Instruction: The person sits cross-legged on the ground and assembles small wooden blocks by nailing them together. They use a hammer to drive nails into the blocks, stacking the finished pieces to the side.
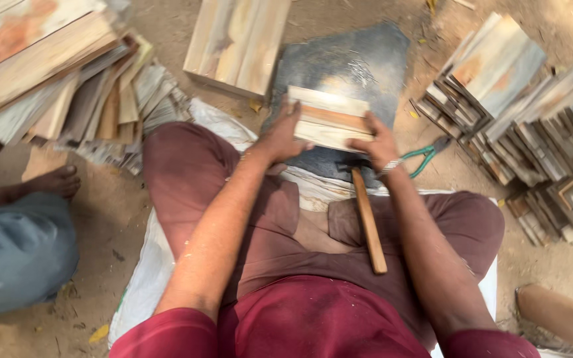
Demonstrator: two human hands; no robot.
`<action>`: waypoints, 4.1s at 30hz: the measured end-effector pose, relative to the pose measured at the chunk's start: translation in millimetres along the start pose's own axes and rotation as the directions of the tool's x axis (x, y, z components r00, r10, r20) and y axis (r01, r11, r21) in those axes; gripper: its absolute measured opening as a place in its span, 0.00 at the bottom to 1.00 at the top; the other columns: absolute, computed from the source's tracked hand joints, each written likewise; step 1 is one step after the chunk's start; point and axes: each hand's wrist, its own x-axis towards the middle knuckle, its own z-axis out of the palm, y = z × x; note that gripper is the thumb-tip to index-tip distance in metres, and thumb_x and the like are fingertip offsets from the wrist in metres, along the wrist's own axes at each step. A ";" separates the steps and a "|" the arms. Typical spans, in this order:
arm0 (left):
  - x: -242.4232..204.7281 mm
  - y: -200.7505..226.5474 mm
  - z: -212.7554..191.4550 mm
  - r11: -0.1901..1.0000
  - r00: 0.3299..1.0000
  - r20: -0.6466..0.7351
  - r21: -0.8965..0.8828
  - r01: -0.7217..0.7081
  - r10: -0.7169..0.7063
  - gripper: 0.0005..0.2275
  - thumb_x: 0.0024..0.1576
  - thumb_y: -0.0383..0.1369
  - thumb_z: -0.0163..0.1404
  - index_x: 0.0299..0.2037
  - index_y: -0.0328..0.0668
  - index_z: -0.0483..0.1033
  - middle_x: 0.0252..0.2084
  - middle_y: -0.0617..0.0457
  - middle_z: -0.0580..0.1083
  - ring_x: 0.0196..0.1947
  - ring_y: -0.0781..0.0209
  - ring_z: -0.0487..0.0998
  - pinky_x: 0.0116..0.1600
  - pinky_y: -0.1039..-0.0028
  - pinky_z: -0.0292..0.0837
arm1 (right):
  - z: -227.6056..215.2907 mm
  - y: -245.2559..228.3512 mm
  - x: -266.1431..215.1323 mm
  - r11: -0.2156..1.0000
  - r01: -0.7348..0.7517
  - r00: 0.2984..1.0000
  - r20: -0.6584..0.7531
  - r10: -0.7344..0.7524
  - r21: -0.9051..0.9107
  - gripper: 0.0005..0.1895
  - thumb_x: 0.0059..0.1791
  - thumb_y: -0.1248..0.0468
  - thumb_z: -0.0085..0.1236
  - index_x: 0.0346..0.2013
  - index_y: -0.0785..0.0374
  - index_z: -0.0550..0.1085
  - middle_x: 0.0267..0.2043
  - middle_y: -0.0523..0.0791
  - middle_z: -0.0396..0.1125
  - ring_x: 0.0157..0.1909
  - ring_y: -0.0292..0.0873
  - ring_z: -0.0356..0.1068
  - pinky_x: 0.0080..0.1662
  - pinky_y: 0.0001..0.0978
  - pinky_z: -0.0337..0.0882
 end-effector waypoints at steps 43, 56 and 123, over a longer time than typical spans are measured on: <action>60.7 28.9 10.1 0.993 0.925 -0.365 0.009 -0.114 0.110 0.08 0.58 0.30 0.58 0.41 0.40 0.72 0.38 0.46 0.74 0.41 0.47 0.77 0.45 0.58 0.71 | -2.1 -2.2 -41.5 0.886 -0.012 0.955 -0.268 -0.127 -0.463 0.37 0.39 0.67 0.75 0.61 0.68 0.71 0.42 0.48 0.65 0.39 0.42 0.66 0.43 0.34 0.73; 240.2 -5.2 64.3 0.917 0.984 -0.150 0.398 -0.028 0.095 0.05 0.50 0.22 0.57 0.35 0.37 0.79 0.43 0.34 0.76 0.44 0.38 0.79 0.49 0.57 0.76 | 9.8 -85.6 -145.1 0.629 -0.281 0.889 0.049 0.455 -0.725 0.50 0.45 0.54 0.68 0.76 0.56 0.51 0.48 0.60 0.72 0.51 0.60 0.73 0.55 0.45 0.73; 21.1 24.8 78.4 0.916 0.836 -0.417 -0.018 -0.400 0.357 0.04 0.56 0.21 0.53 0.33 0.37 0.71 0.36 0.48 0.69 0.42 0.49 0.72 0.48 0.60 0.68 | 10.0 -90.2 -146.6 0.606 -0.041 0.990 -0.113 -0.082 -0.795 0.16 0.57 0.53 0.55 0.42 0.64 0.69 0.26 0.58 0.71 0.30 0.65 0.72 0.34 0.55 0.69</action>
